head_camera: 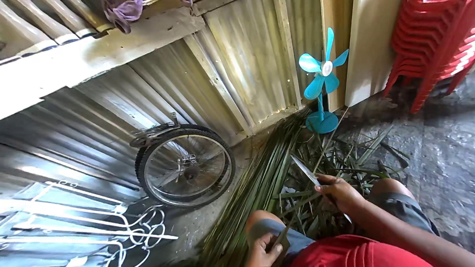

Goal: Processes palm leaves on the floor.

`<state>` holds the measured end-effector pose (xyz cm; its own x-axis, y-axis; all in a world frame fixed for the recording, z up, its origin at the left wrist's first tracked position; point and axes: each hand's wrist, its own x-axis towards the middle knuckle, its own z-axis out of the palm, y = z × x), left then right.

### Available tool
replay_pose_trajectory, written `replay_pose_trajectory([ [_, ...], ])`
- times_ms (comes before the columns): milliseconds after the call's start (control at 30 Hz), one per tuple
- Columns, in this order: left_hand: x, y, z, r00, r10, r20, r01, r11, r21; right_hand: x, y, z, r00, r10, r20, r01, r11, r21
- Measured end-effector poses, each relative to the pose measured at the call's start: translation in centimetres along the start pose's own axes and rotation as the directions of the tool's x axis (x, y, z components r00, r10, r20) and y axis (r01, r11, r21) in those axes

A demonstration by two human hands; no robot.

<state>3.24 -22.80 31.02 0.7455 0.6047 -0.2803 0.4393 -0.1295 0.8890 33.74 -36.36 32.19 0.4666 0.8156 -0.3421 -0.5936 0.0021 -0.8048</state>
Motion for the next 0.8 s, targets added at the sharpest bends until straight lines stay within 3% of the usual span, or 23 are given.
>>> replay_pose_trajectory([
  [167, -0.7, -1.2, -1.1, 0.999, -0.033, -0.008, 0.033, 0.999, -0.032, 1.0, -1.7, -0.9, 0.988, -0.126, -0.087, 0.127, 0.992, 0.005],
  [300, -0.4, 0.1, -0.4, 0.998, -0.068, -0.015, 0.065, 0.986, -0.153, -0.6, -0.7, -0.1, 0.992, -0.045, 0.121, 0.068, 0.979, -0.192],
  [467, 1.0, 2.0, 1.3, 0.999, -0.040, 0.032, 0.046, 0.971, -0.235, -1.7, 3.0, 1.8, 0.936, 0.095, 0.339, 0.014, 0.952, -0.307],
  [667, 0.4, 1.3, 0.9, 0.971, -0.149, 0.185, 0.214, 0.888, -0.407, -1.5, 1.9, 1.2, 0.970, 0.062, 0.234, -0.033, 0.992, -0.124],
  [800, -0.1, 0.6, 0.6, 0.958, -0.139, 0.252, 0.243, 0.860, -0.449, -1.4, 1.4, 1.2, 0.975, 0.080, 0.210, -0.071, 0.996, -0.052],
])
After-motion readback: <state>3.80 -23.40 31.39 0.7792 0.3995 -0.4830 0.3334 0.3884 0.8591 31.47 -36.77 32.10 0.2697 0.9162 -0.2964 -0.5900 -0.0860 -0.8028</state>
